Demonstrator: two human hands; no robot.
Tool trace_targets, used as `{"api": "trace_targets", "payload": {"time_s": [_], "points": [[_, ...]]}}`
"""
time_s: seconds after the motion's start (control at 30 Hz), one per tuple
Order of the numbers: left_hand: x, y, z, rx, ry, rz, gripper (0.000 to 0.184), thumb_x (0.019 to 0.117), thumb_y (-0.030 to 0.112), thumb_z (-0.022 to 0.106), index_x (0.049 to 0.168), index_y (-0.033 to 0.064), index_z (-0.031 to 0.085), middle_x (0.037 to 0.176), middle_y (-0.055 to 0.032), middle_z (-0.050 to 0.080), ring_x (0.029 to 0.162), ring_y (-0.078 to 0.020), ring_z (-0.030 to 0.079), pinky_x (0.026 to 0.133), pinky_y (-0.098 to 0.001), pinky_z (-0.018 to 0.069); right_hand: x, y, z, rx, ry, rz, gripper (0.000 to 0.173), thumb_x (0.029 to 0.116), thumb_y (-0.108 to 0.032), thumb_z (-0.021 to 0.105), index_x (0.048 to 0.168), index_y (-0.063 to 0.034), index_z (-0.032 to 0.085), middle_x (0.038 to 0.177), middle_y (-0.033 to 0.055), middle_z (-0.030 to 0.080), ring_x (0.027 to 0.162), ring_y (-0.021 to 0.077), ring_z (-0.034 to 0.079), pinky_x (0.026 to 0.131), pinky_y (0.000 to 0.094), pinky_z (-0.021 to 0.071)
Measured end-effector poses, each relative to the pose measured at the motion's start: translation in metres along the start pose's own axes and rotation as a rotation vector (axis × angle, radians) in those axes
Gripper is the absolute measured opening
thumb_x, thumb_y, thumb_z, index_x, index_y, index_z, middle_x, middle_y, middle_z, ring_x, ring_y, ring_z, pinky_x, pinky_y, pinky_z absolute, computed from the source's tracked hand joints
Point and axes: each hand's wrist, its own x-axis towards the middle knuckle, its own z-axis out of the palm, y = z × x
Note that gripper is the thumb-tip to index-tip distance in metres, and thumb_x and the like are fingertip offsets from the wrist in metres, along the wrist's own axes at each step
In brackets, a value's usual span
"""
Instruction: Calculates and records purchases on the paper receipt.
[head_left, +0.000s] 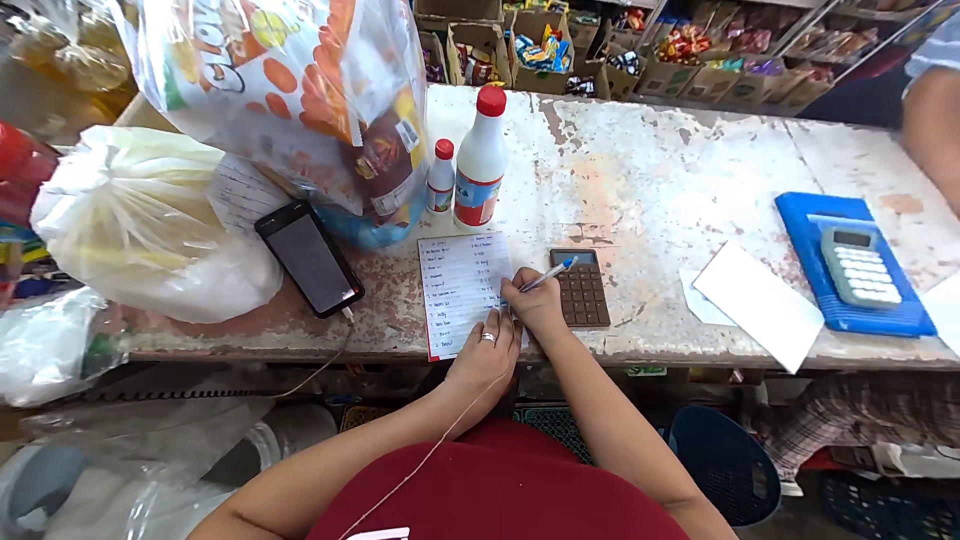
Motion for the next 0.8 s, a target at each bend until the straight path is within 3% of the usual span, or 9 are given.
{"api": "trace_targets", "payload": {"time_s": [0.3, 0.63, 0.8], "points": [[0.0001, 0.0001, 0.0006, 0.020, 0.017, 0.009, 0.078, 0.0983, 0.034, 0.065, 0.154, -0.0092, 0.031, 0.161, -0.0301, 0.032, 0.150, -0.0427, 0.033, 0.116, -0.0530, 0.0365, 0.0007, 0.0026, -0.0007, 0.018, 0.004, -0.018, 0.031, 0.0899, -0.011, 0.069, 0.064, -0.0112, 0.052, 0.054, -0.0060, 0.048, 0.049, 0.0016, 0.045, 0.049, 0.0231, 0.0377], [-0.0003, 0.0005, -0.0019, 0.019, -0.019, -0.002, 0.081, 0.0993, 0.034, 0.063, 0.156, -0.0090, 0.026, 0.163, -0.0298, 0.027, 0.151, -0.0418, 0.031, 0.118, -0.0525, 0.0345, -0.0035, -0.0044, -0.0021, 0.015, 0.022, 0.002, 0.033, 0.0911, -0.007, 0.070, 0.063, -0.0101, 0.052, 0.053, -0.0040, 0.047, 0.047, 0.0024, 0.043, 0.047, 0.0219, 0.0351], [0.0007, 0.0003, -0.0012, 0.027, -0.010, 0.003, 0.080, 0.0995, 0.034, 0.062, 0.156, -0.0093, 0.027, 0.163, -0.0297, 0.029, 0.151, -0.0420, 0.032, 0.117, -0.0523, 0.0356, -0.0002, 0.0019, -0.0014, -0.003, 0.014, -0.031, 0.030, 0.0905, -0.010, 0.068, 0.064, -0.0102, 0.053, 0.054, -0.0064, 0.048, 0.049, 0.0000, 0.045, 0.048, 0.0211, 0.0375]]}}
